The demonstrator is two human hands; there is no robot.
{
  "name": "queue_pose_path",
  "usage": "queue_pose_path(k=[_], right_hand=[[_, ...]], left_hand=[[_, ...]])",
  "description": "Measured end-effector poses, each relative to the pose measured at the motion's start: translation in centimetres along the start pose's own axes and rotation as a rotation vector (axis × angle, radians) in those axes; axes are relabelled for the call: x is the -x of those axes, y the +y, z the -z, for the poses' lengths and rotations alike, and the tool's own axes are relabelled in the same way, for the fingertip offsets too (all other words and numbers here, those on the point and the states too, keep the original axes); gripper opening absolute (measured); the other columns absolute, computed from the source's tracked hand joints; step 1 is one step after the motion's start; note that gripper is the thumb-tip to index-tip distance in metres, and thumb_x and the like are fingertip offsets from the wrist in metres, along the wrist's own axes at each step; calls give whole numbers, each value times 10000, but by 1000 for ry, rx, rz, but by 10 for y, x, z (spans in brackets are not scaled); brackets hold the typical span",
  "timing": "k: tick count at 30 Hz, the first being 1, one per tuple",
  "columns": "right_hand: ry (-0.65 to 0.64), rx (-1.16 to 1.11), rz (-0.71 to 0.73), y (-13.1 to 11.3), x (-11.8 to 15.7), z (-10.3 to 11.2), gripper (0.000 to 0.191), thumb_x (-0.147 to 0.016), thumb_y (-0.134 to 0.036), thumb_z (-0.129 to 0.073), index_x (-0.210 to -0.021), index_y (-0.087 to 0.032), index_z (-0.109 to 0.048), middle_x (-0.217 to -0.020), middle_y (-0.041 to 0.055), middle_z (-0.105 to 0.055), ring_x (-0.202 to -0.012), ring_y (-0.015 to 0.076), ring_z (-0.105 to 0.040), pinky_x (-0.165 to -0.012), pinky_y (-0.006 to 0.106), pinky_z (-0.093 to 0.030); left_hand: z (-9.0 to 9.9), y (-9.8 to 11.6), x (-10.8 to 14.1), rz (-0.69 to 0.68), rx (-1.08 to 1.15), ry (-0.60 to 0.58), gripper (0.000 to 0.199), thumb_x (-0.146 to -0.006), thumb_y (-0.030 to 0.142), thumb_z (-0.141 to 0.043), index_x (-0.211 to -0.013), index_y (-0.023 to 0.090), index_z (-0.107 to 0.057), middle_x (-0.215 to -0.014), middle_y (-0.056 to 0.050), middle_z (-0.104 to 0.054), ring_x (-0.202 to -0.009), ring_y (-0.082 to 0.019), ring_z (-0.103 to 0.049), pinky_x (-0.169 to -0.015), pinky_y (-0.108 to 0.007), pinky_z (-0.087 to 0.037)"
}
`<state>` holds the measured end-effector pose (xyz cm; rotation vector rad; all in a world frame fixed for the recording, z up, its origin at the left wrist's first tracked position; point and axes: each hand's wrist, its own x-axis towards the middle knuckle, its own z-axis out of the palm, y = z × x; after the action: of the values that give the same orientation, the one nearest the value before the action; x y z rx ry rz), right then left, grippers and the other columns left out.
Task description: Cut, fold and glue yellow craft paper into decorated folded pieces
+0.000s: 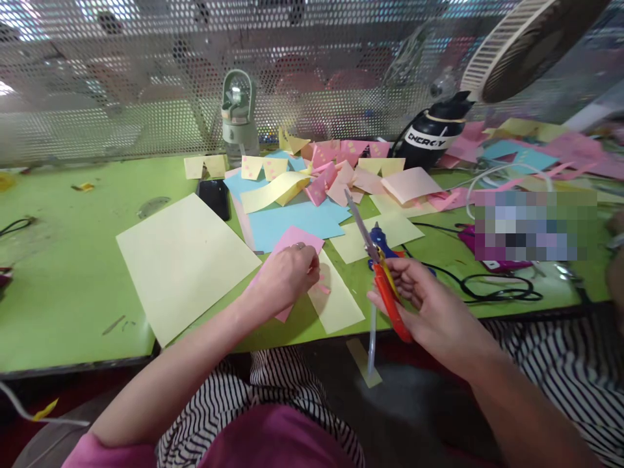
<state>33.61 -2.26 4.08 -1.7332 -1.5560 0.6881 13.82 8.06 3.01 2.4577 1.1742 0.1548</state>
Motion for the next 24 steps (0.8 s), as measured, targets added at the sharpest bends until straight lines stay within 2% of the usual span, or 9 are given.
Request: queue_pose_path(k=[5, 13, 17, 20, 24], right_hand=[[-66, -84, -21, 1, 2, -6, 377, -795, -457, -658, -1090, -260, -531, -950, 63, -677, -863, 234, -682, -728, 339, -579], [-37, -69, -36, 3, 11, -6, 394, -792, -459, -690, -1088, -257, -525, -941, 59, -686, -876, 238, -679, -736, 339, -573], [-19, -90, -53, 9, 11, -10, 409, -786, -481, -699, -1084, -255, -535, -908, 53, -675, -858, 237, -676, -739, 353, -571], [8, -152, -37, 4, 8, -15, 442, -766, -482, -727, -1095, -256, -537, -966, 57, -683, -889, 229, -671, -777, 353, -564], [25, -334, -64, -19, 4, -24, 499, -687, -516, -795, -1018, -244, -539, -882, 26, -659, -785, 191, -654, -705, 308, -565]], left_hand=[[-5, 7, -7, -7, 1, -44, 161, -945, 210, -507, -967, 128, -643, -978, -91, -679, -919, -204, -633, -784, -298, -494], [-11, 11, -13, -12, 59, -60, 147, -879, 105, -495, -816, 124, -626, -904, -111, -680, -877, -210, -632, -779, -311, -481], [-4, 6, -8, -3, 168, -50, 156, -880, 129, -453, -859, 148, -606, -914, -80, -698, -819, -173, -639, -711, -287, -486], [1, 2, 4, -45, 442, -94, 114, -906, 192, -465, -901, 177, -578, -904, -32, -713, -770, -124, -652, -656, -238, -497], [3, 2, 29, -17, 1101, -138, 62, -890, 228, -572, -871, 177, -542, -829, -23, -694, -771, -117, -664, -669, -233, -521]])
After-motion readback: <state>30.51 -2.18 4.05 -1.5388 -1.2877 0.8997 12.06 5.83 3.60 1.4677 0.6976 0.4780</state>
